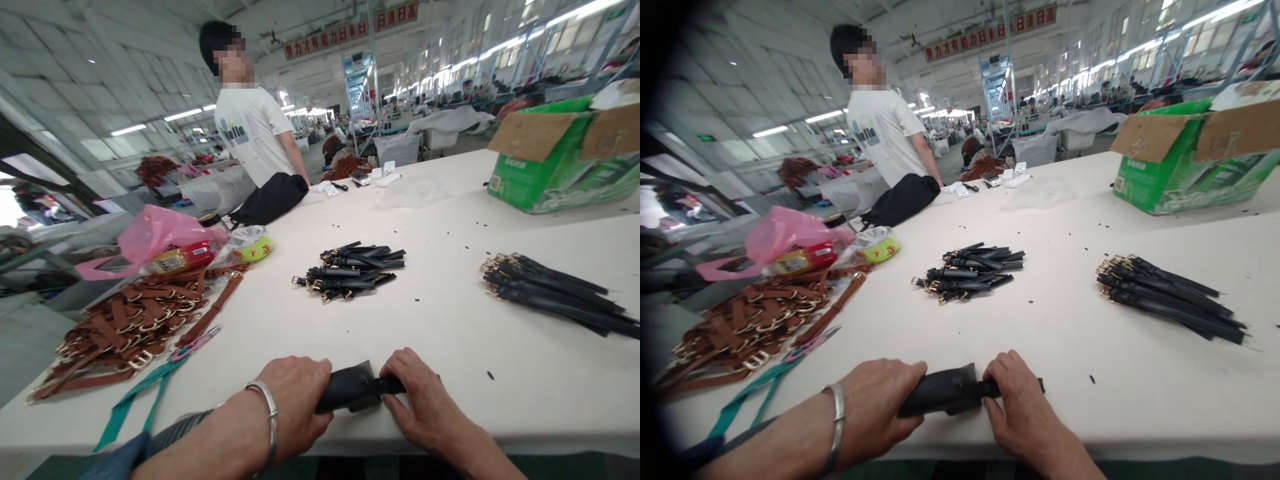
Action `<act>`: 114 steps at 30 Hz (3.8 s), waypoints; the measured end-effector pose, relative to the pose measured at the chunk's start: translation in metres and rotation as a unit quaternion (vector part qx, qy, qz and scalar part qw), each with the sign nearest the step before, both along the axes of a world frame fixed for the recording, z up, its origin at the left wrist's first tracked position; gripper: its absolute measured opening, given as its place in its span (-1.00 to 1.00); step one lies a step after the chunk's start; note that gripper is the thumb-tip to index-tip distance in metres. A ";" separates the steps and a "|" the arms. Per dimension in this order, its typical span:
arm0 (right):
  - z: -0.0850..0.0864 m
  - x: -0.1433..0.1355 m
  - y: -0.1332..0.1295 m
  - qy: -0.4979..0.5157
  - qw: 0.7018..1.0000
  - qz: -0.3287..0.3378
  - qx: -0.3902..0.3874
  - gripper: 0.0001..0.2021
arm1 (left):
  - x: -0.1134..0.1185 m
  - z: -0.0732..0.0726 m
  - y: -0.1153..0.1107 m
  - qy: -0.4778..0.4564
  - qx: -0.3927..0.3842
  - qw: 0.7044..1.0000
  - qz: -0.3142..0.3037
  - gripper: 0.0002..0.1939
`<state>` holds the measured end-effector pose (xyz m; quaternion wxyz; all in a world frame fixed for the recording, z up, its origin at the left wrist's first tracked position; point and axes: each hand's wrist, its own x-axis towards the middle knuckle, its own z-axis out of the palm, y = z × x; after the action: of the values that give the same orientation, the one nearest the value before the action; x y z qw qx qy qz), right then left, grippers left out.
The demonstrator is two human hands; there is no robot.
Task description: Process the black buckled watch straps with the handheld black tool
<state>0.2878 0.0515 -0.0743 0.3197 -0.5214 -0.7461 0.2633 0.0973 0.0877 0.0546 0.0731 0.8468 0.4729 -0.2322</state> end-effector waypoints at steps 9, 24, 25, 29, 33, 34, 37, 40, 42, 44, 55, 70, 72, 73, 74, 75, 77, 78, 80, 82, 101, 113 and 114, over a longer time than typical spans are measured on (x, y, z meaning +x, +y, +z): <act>0.002 0.003 0.001 0.004 1.000 0.015 0.000 -0.81 | -0.017 0.004 -0.006 0.042 -0.008 0.997 0.067 -0.73; 0.001 0.000 0.001 -0.024 1.000 -0.004 0.007 -0.80 | -0.032 0.002 -0.004 0.010 -0.025 0.998 0.057 -0.72; 0.002 0.000 0.001 -0.022 1.000 -0.004 0.008 -0.81 | -0.036 0.001 -0.003 0.006 -0.025 0.998 0.061 -0.73; 0.003 0.001 0.002 -0.017 1.000 -0.003 0.008 -0.89 | -0.042 -0.003 0.000 -0.033 -0.025 0.996 0.084 -0.75; 0.005 -0.006 0.006 -0.031 0.999 -0.024 0.003 -0.93 | -0.045 -0.005 -0.006 -0.067 -0.051 0.989 0.121 -0.73; 0.006 -0.009 0.008 -0.037 0.999 -0.023 0.006 -0.92 | -0.046 -0.005 -0.009 -0.069 -0.049 0.989 0.125 -0.72; 0.006 -0.018 0.012 -0.060 0.998 -0.001 0.013 -0.90 | -0.049 -0.006 -0.016 -0.066 -0.038 0.989 0.127 -0.72; 0.002 -0.025 0.013 -0.066 0.998 0.000 0.012 -0.91 | -0.052 -0.007 -0.019 -0.070 -0.031 0.989 0.124 -0.73; -0.003 -0.027 0.012 -0.058 0.998 -0.018 0.008 -0.91 | -0.054 -0.008 -0.019 -0.073 -0.027 0.990 0.116 -0.75; -0.006 -0.028 0.009 -0.053 0.998 -0.035 0.008 -0.91 | -0.054 -0.008 -0.019 -0.073 -0.026 0.991 0.111 -0.76; 0.008 -0.027 0.009 -0.042 0.998 0.039 0.020 -0.89 | -0.053 -0.017 -0.020 -0.082 -0.021 0.988 0.126 -0.74; -0.009 0.001 0.000 -0.027 0.999 -0.022 0.009 -0.91 | -0.054 -0.011 -0.017 -0.064 -0.012 0.991 0.114 -0.74; -0.007 0.001 0.002 -0.018 1.000 -0.021 -0.003 -0.90 | -0.049 -0.013 -0.012 -0.076 -0.005 0.993 0.094 -0.75; -0.007 0.001 0.002 -0.014 1.000 -0.022 -0.005 -0.89 | -0.048 -0.013 -0.010 -0.079 0.000 0.993 0.089 -0.75; -0.007 0.002 0.002 -0.010 1.000 -0.023 -0.007 -0.88 | -0.048 -0.014 -0.008 -0.080 0.003 0.993 0.087 -0.75; -0.007 0.002 0.002 -0.007 1.000 -0.026 -0.007 -0.87 | -0.048 -0.015 -0.006 -0.080 0.006 0.993 0.087 -0.75; -0.009 0.002 0.001 -0.004 1.000 -0.030 -0.005 -0.86 | -0.051 -0.015 -0.004 -0.075 0.014 0.992 0.099 -0.74; -0.010 0.002 0.001 -0.002 0.999 -0.032 -0.004 -0.86 | -0.052 -0.014 -0.005 -0.072 0.016 0.991 0.111 -0.73; -0.011 0.002 0.000 -0.001 0.999 -0.035 -0.001 -0.86 | -0.053 -0.012 -0.007 -0.069 0.012 0.990 0.124 -0.72; -0.012 0.001 0.000 0.000 0.999 -0.038 0.001 -0.86 | -0.050 -0.009 -0.010 -0.070 0.006 0.991 0.111 -0.73; -0.009 -0.001 -0.001 -0.007 1.000 -0.030 0.006 -0.86 | -0.020 -0.007 -0.003 -0.042 -0.019 0.998 0.053 -0.73; -0.015 0.001 -0.001 -0.007 0.999 -0.028 0.015 -0.87 | -0.062 -0.008 -0.001 -0.035 -0.023 0.993 0.114 -0.74; -0.015 0.001 -0.001 -0.006 0.999 -0.029 0.017 -0.87 | -0.066 -0.008 -0.002 -0.028 -0.018 0.992 0.121 -0.73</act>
<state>0.2884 0.0502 -0.0897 0.3312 -0.5389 -0.7370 0.2384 0.0310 0.0859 0.0466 0.1296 0.7878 0.5657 -0.2065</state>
